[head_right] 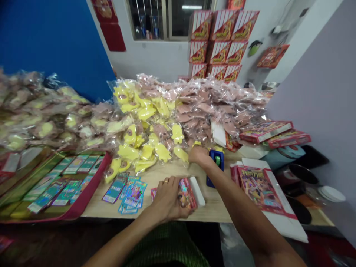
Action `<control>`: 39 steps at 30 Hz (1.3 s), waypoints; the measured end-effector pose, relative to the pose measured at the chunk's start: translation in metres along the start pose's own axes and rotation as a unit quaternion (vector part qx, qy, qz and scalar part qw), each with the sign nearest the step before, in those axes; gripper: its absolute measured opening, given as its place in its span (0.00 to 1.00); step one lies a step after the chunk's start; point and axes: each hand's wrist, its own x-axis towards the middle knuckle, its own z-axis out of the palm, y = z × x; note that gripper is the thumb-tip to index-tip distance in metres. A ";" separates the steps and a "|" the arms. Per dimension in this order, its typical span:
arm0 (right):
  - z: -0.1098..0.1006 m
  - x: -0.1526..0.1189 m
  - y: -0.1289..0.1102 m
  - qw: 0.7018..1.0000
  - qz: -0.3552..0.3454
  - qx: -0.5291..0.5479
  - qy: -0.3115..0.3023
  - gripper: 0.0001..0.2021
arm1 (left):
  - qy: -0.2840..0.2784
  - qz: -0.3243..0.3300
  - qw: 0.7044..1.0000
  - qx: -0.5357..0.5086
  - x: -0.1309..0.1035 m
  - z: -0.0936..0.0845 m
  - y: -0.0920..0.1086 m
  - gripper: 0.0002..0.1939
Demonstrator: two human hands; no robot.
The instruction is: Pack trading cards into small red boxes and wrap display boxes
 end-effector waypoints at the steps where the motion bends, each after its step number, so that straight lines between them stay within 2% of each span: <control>1: 0.003 -0.001 -0.002 1.000 0.019 -0.009 -0.006 0.18 | 0.001 -0.003 1.000 0.000 -0.001 -0.001 0.000 0.45; 3: 0.003 -0.005 -0.003 0.999 0.041 -0.017 -0.004 0.24 | 0.005 -0.011 1.000 -0.008 -0.002 -0.005 0.001 0.45; 6: -0.011 -0.022 0.000 0.999 0.017 -0.006 0.030 0.25 | 0.023 -0.017 0.999 -0.036 -0.006 -0.013 -0.001 0.46; 8: -0.021 -0.044 0.005 0.998 -0.029 0.003 0.059 0.25 | 0.035 -0.016 0.997 -0.064 -0.007 -0.021 -0.004 0.46; 10: -0.027 -0.075 0.013 0.989 -0.118 0.007 0.087 0.30 | 0.043 -0.012 0.993 -0.111 -0.008 -0.031 -0.011 0.43; 11: -0.028 -0.091 0.019 0.979 -0.179 0.004 0.100 0.33 | 0.046 -0.005 0.989 -0.143 -0.007 -0.037 -0.015 0.42; 13: -0.030 -0.121 0.032 0.933 -0.325 -0.030 0.151 0.33 | 0.048 0.025 0.975 -0.215 -0.005 -0.045 -0.024 0.38; 15: -0.034 -0.142 0.047 0.885 -0.414 -0.080 0.198 0.31 | 0.048 0.061 0.960 -0.268 -0.004 -0.050 -0.032 0.37; 18: -0.046 -0.156 0.066 0.847 -0.468 -0.121 0.221 0.27 | 0.034 0.070 0.959 -0.273 -0.004 -0.052 -0.034 0.40; 22: -0.062 -0.163 0.072 0.814 -0.531 -0.130 0.195 0.23 | -0.003 0.069 0.975 -0.213 -0.010 -0.057 -0.025 0.48; 26: -0.066 -0.177 0.054 0.811 -0.553 -0.105 0.157 0.22 | -0.043 0.134 0.968 -0.206 -0.015 -0.060 -0.017 0.52; 28: -0.068 -0.185 0.044 0.824 -0.552 -0.054 0.118 0.25 | -0.059 0.164 0.963 -0.205 -0.016 -0.058 -0.015 0.54; 30: -0.070 -0.191 0.041 0.846 -0.523 -0.006 0.106 0.26 | -0.054 0.169 0.963 -0.205 -0.017 -0.055 -0.014 0.55; 32: -0.070 -0.191 0.044 0.870 -0.475 0.002 0.132 0.22 | -0.026 0.159 0.964 -0.210 -0.018 -0.050 -0.013 0.56; 35: -0.066 -0.185 0.054 0.887 -0.435 -0.019 0.152 0.14 | 0.036 0.149 0.967 -0.203 -0.020 -0.043 -0.011 0.55; 39: -0.062 -0.185 0.049 0.904 -0.396 -0.007 0.159 0.12 | 0.107 0.127 0.966 -0.199 -0.023 -0.030 -0.004 0.55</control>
